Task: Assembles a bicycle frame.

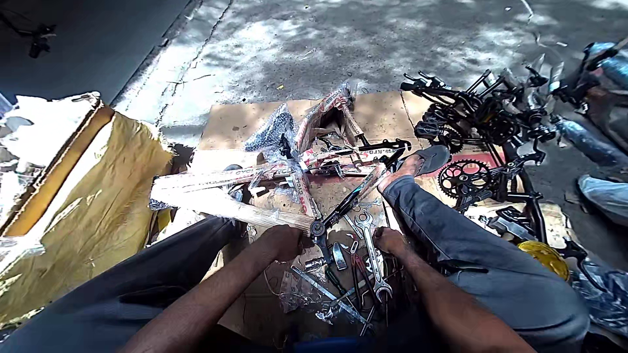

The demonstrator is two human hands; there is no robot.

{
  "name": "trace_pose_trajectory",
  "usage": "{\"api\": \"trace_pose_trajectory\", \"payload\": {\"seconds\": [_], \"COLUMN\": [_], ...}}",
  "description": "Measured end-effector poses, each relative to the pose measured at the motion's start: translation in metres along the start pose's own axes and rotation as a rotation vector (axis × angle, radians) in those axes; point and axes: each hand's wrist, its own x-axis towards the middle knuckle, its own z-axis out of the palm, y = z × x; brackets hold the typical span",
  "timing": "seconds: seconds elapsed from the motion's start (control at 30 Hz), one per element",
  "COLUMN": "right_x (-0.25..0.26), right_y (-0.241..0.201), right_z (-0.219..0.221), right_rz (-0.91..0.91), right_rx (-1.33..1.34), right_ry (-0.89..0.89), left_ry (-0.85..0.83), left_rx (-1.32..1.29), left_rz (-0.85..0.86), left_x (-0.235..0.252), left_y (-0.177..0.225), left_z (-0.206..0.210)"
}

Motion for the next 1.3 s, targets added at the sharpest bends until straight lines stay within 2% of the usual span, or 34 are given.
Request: {"api": "trace_pose_trajectory", "payload": {"seconds": [0.07,0.23,0.33,0.4,0.5,0.6,0.7,0.8,0.93,1.07,1.17,1.3], "right_x": [0.007,-0.006,-0.02,-0.029,-0.037,-0.04,-0.042,-0.04,-0.034,-0.032,-0.026,-0.017], "right_y": [0.002,-0.008,-0.014,-0.014,-0.011,-0.001,0.005,0.001,-0.004,-0.009,-0.004,0.009], "right_z": [0.014,0.029,0.019,0.012,0.008,0.013,0.021,0.035,0.046,0.036,0.024,0.018], "right_rz": [-0.045,-0.025,0.051,0.039,-0.026,-0.057,-0.011,0.04,0.066,0.127,0.155,0.086], "right_rx": [0.013,-0.131,-0.132,-0.123,-0.15,-0.178,-0.255,-0.286,-0.237,-0.238,-0.226,-0.245], "right_ry": [-0.024,-0.023,0.034,0.142,0.272,0.218,-0.005,-0.01,0.059,0.075,0.098,0.089], "left_ry": [0.03,0.112,0.16,0.222,0.194,0.06,0.21,0.364,0.297,0.275,0.303,0.353], "left_rx": [0.052,0.131,0.118,0.045,-0.017,0.04,0.011,-0.036,0.022,0.023,0.037,0.092], "left_rz": [0.058,0.199,0.272,0.286,0.18,0.028,0.122,0.231,0.173,0.099,0.122,0.19], "left_x": [-0.025,-0.085,-0.119,-0.133,-0.137,-0.135,-0.14,-0.146,-0.15,-0.15,-0.144,-0.139], "left_y": [-0.008,-0.011,-0.016,-0.029,-0.047,-0.043,-0.036,-0.034,-0.042,-0.048,-0.047,-0.041], "left_z": [-0.008,-0.013,-0.007,0.006,0.022,0.023,0.019,0.016,0.02,0.023,0.024,0.027]}}
